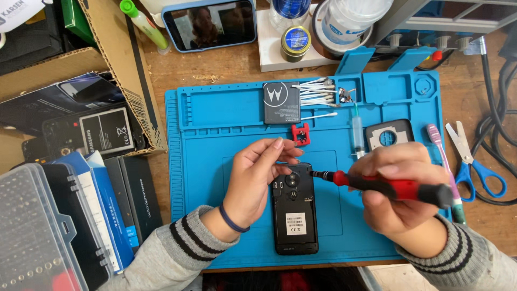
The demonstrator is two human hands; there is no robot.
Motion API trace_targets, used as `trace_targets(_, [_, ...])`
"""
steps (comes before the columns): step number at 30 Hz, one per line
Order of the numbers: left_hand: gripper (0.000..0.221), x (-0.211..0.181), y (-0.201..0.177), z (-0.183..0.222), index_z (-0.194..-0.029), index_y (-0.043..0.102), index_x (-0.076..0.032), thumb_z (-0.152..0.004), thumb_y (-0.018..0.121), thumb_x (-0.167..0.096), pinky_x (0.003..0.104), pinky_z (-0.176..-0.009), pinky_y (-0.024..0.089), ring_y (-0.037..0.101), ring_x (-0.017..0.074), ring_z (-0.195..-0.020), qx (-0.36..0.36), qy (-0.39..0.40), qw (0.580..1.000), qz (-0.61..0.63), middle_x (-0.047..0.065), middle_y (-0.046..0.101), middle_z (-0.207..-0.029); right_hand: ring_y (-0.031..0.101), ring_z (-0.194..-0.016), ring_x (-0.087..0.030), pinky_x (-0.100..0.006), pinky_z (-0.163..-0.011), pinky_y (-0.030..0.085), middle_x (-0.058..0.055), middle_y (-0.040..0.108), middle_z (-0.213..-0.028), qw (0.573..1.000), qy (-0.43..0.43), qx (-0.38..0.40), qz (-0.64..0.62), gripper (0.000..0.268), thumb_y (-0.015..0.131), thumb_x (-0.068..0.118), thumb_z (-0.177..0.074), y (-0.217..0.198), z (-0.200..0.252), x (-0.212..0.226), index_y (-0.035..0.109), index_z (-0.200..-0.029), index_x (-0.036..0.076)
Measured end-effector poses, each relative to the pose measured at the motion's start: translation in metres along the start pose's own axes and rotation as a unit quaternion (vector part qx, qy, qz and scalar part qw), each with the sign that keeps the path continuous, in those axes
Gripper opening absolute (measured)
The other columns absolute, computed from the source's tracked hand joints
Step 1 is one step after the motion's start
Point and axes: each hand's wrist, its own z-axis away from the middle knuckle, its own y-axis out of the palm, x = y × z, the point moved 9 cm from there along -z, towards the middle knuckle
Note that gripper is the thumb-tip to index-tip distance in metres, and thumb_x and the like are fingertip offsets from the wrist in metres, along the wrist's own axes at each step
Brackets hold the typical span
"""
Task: The person uses a screwdriver to remove screws from the back of a smartphone and places them into a red magnetic holder. The person repeats this process for several screws around the camera module area.
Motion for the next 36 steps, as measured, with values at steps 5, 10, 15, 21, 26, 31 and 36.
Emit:
trace_targets(5, [0.028, 0.009, 0.003, 0.002, -0.103, 0.068, 0.002, -0.093, 0.057, -0.021, 0.026, -0.067, 0.055, 0.069, 0.0239, -0.086, 0.009, -0.053, 0.996, 0.067, 0.021, 0.073, -0.101, 0.068, -0.075, -0.026, -0.036, -0.069, 0.066, -0.018, 0.056, -0.091, 0.998, 0.026, 0.057, 0.003, 0.022, 0.054, 0.015, -0.092, -0.002, 0.005, 0.008, 0.037, -0.107, 0.012])
trace_targets(10, [0.026, 0.026, 0.002, 0.004, -0.102, 0.067, 0.004, -0.092, 0.059, -0.019, 0.028, -0.066, 0.055, 0.067, 0.0241, -0.080, -0.002, -0.116, 0.982, 0.149, 0.023, 0.071, -0.101, 0.076, -0.094, -0.029, -0.037, -0.086, 0.067, -0.023, 0.066, -0.104, 0.984, 0.062, 0.163, 0.021, 0.025, 0.058, 0.010, -0.090, 0.008, 0.012, 0.008, 0.044, -0.111, 0.010])
trace_targets(15, [0.025, 0.033, 0.002, 0.006, -0.104, 0.067, 0.005, -0.093, 0.059, -0.016, 0.030, -0.067, 0.055, 0.070, 0.0285, -0.084, -0.012, -0.143, 0.973, 0.179, 0.022, 0.071, -0.097, 0.076, -0.092, -0.030, -0.035, -0.084, 0.067, -0.025, 0.065, -0.100, 0.989, 0.086, 0.121, 0.014, 0.023, 0.053, 0.009, -0.092, 0.002, 0.009, 0.005, 0.041, -0.112, 0.010])
trace_targets(21, [0.026, 0.032, 0.005, 0.008, -0.104, 0.067, 0.005, -0.092, 0.060, -0.017, 0.030, -0.071, 0.056, 0.070, 0.0300, -0.087, 0.002, -0.152, 0.972, 0.179, 0.022, 0.071, -0.094, 0.073, -0.085, -0.031, -0.037, -0.078, 0.065, -0.024, 0.061, -0.090, 0.994, 0.052, 0.077, 0.056, 0.022, 0.048, 0.011, -0.094, 0.003, 0.005, 0.007, 0.032, -0.108, 0.006])
trace_targets(26, [0.025, 0.030, 0.004, 0.007, -0.102, 0.066, 0.004, -0.091, 0.061, -0.018, 0.029, -0.070, 0.055, 0.070, 0.0295, -0.087, -0.007, -0.152, 0.973, 0.173, 0.024, 0.072, -0.100, 0.072, -0.084, -0.031, -0.038, -0.077, 0.065, -0.023, 0.060, -0.087, 0.996, 0.040, 0.065, 0.053, 0.021, 0.049, 0.007, -0.093, 0.001, 0.003, 0.002, 0.033, -0.106, 0.004])
trace_targets(31, [0.025, 0.032, 0.002, 0.006, -0.104, 0.068, 0.005, -0.092, 0.060, -0.016, 0.029, -0.071, 0.056, 0.071, 0.0297, -0.088, -0.006, -0.140, 0.974, 0.180, 0.022, 0.072, -0.096, 0.072, -0.079, -0.029, -0.035, -0.070, 0.063, -0.021, 0.060, -0.086, 0.995, 0.042, 0.062, 0.062, 0.022, 0.048, 0.012, -0.095, -0.002, 0.004, 0.003, 0.032, -0.108, 0.006])
trace_targets(36, [0.027, 0.028, 0.001, 0.004, -0.105, 0.068, 0.004, -0.091, 0.062, -0.018, 0.030, -0.073, 0.057, 0.071, 0.0282, -0.087, 0.006, -0.110, 0.981, 0.158, 0.019, 0.071, -0.093, 0.073, -0.085, -0.031, -0.036, -0.076, 0.066, -0.025, 0.061, -0.091, 0.993, 0.045, 0.096, 0.047, 0.021, 0.048, 0.008, -0.094, 0.003, 0.005, 0.004, 0.032, -0.107, 0.004])
